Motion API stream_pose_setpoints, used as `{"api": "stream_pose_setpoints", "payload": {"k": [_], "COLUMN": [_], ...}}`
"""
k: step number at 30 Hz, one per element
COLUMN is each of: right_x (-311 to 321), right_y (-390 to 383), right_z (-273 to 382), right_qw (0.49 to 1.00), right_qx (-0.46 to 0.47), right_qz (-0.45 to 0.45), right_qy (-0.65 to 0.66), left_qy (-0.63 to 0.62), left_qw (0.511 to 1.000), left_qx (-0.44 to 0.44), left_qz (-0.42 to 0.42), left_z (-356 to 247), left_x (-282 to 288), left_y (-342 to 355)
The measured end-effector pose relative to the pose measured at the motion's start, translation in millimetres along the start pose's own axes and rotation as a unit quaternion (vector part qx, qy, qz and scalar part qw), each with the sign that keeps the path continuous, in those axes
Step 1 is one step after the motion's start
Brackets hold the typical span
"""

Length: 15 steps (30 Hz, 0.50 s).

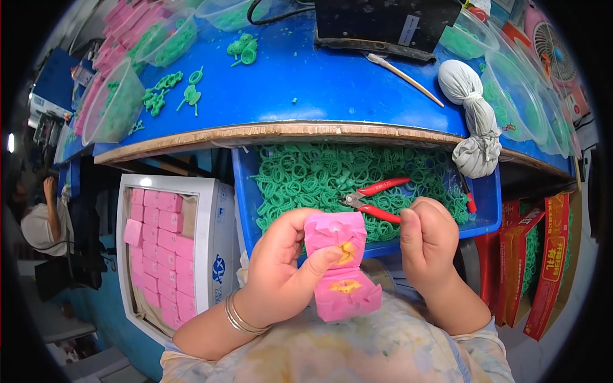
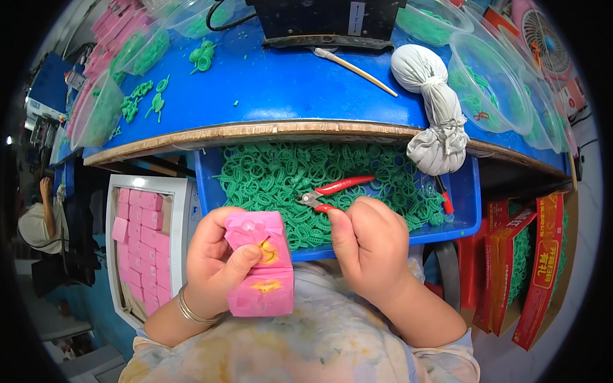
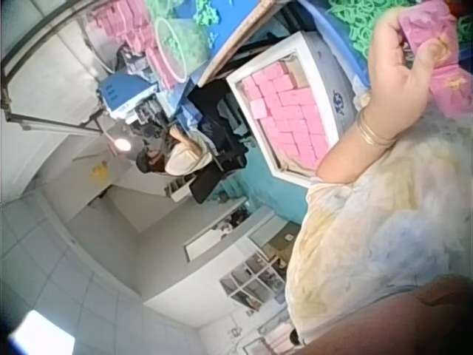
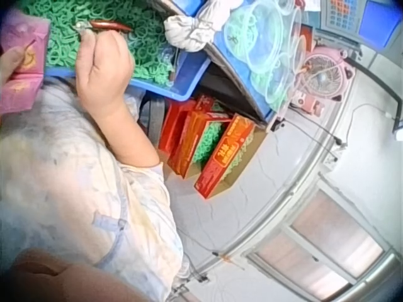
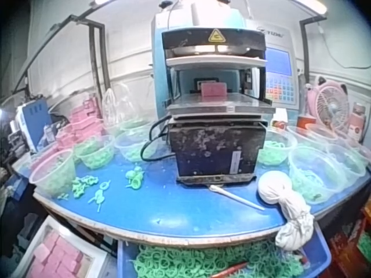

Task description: Removing, trimming, and cleaning small green wax parts from a pink flexible mold using pliers and a fine tool.

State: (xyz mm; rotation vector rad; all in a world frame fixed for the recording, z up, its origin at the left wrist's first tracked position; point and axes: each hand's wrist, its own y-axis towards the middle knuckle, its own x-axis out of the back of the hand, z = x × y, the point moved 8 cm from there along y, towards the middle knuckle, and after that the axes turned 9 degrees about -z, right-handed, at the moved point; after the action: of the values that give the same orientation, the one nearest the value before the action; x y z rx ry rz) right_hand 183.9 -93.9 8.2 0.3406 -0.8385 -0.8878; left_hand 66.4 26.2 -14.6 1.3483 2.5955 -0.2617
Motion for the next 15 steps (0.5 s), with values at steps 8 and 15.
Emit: {"api": "stream_pose_setpoints", "payload": {"k": [8, 15], "right_x": [-42, -39], "right_y": [-16, -14], "right_z": [2, 4], "right_qw": [0.818, 0.89], "right_qx": [-0.293, -0.246], "right_qz": [0.145, 0.116], "right_qy": [0.474, 0.366], "left_qy": [-0.006, 0.245], "left_qw": [1.0, 0.954], "left_qx": [-0.002, -0.164], "left_qz": [0.004, 0.047], "left_z": [4, -26], "left_x": [-1, -7], "left_y": [0, 6]}}
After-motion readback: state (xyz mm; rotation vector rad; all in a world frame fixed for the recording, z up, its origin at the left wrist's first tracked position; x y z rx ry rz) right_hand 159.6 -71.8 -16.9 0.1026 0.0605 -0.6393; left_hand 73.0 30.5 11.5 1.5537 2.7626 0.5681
